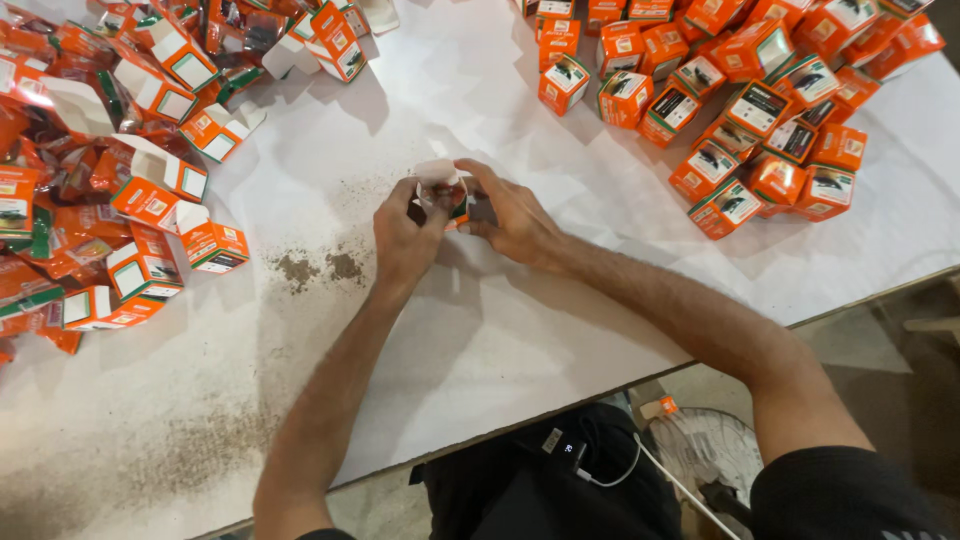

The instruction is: The person picks small orange product boxes from a pile on the table, opens an orange plastic pouch, inserts a box into it, and places the packed pouch onto a growing pile. They repeat this packing cycle continuously, occasionally gathering boxes closer to reach them.

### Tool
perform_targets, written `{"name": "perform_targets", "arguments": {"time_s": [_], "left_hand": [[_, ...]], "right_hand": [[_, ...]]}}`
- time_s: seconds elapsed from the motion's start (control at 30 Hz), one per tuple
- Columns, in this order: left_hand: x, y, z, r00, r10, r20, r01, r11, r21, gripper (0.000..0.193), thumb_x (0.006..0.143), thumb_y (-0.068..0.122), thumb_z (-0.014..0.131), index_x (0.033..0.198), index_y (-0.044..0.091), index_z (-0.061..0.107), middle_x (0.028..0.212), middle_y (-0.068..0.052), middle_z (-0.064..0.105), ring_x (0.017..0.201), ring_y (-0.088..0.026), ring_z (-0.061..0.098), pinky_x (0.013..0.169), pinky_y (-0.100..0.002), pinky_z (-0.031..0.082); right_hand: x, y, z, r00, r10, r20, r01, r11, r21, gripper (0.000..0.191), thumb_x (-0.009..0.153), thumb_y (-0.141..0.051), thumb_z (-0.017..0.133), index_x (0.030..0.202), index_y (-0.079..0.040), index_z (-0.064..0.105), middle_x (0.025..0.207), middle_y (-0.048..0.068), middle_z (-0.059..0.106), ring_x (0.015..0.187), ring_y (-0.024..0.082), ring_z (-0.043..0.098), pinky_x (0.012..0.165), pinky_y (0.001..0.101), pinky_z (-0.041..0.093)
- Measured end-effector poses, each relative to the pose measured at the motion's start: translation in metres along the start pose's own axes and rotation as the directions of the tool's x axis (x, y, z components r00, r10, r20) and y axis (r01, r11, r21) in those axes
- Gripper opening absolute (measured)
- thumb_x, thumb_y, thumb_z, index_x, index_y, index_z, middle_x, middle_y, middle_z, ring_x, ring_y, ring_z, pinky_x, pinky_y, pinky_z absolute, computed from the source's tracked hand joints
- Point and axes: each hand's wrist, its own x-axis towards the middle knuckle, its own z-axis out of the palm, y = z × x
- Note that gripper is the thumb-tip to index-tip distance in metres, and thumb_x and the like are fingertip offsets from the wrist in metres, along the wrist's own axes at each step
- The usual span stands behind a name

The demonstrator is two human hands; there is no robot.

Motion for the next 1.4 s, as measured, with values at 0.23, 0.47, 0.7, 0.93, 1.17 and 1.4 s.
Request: {"name": "perform_targets", "arguments": {"time_s": [0.23, 0.47, 0.7, 0.93, 1.17, 1.4], "left_hand": [[0.012, -0.005, 0.0, 0.997, 0.057, 0.043, -0.055, 0.997, -0.056, 0.018, 0.095, 0.009, 0.068, 0.108, -0.003, 0.065, 0.086, -0.006, 0.066, 0.071, -0.007, 0.057, 0.061, -0.028, 0.049], [0.029, -0.025, -0.034, 0.879, -0.189, 0.439, 0.432, 0.704, -0.563, 0.02, 0.095, 0.008, 0.068, 0.11, -0.004, 0.073, 0.09, -0.007, 0.071, 0.07, -0.01, 0.061, 0.067, -0.025, 0.052], [0.027, -0.022, -0.008, 0.979, 0.16, 0.126, -0.143, 0.98, -0.137, 0.028, 0.089, 0.0, 0.073, 0.116, -0.003, 0.073, 0.104, -0.013, 0.07, 0.093, -0.023, 0.062, 0.082, -0.033, 0.051], [-0.006, -0.011, -0.019, 0.805, 0.52, 0.285, -0.541, 0.841, -0.006, 0.04, 0.089, 0.006, 0.079, 0.126, 0.0, 0.065, 0.143, -0.023, 0.06, 0.141, -0.038, 0.05, 0.115, -0.044, 0.044], [-0.004, -0.017, -0.014, 0.883, 0.429, 0.189, -0.417, 0.903, -0.101, 0.018, 0.095, 0.002, 0.072, 0.11, 0.002, 0.063, 0.143, -0.023, 0.062, 0.146, -0.038, 0.05, 0.118, -0.044, 0.047], [-0.009, -0.018, -0.016, 0.787, 0.559, 0.259, -0.603, 0.786, 0.137, 0.013, 0.097, 0.002, 0.071, 0.107, 0.003, 0.063, 0.152, -0.021, 0.057, 0.151, -0.038, 0.046, 0.122, -0.045, 0.045]], "right_hand": [[-0.001, 0.005, 0.006, 0.972, -0.233, -0.012, 0.214, 0.91, -0.355, 0.05, 0.088, -0.003, 0.078, 0.133, -0.007, 0.057, 0.138, 0.02, 0.062, 0.121, 0.039, 0.063, 0.098, 0.0439, 0.055], [0.001, 0.001, 0.007, 0.988, -0.149, 0.045, 0.155, 0.921, -0.358, 0.047, 0.087, -0.005, 0.077, 0.13, -0.005, 0.059, 0.141, 0.018, 0.059, 0.122, 0.04, 0.061, 0.1, 0.0464, 0.052], [0.005, -0.017, -0.001, 0.994, -0.106, 0.018, 0.107, 0.97, -0.217, 0.04, 0.086, 0.002, 0.075, 0.117, -0.004, 0.052, 0.136, 0.019, 0.059, 0.112, 0.04, 0.064, 0.082, 0.0446, 0.056], [0.0, -0.009, 0.001, 0.999, -0.044, -0.021, 0.042, 0.994, -0.103, 0.048, 0.092, 0.0, 0.076, 0.123, -0.007, 0.039, 0.116, 0.014, 0.067, 0.103, 0.038, 0.07, 0.078, 0.0416, 0.057], [0.002, -0.007, 0.0, 1.0, 0.003, -0.003, -0.004, 0.993, -0.121, 0.05, 0.09, -0.003, 0.078, 0.123, -0.007, 0.041, 0.115, 0.016, 0.067, 0.101, 0.037, 0.07, 0.075, 0.0431, 0.056], [-0.002, -0.009, -0.001, 0.993, -0.12, 0.001, 0.117, 0.972, -0.206, 0.042, 0.089, -0.004, 0.078, 0.122, -0.008, 0.052, 0.13, 0.013, 0.062, 0.107, 0.038, 0.067, 0.082, 0.0429, 0.056]]}}
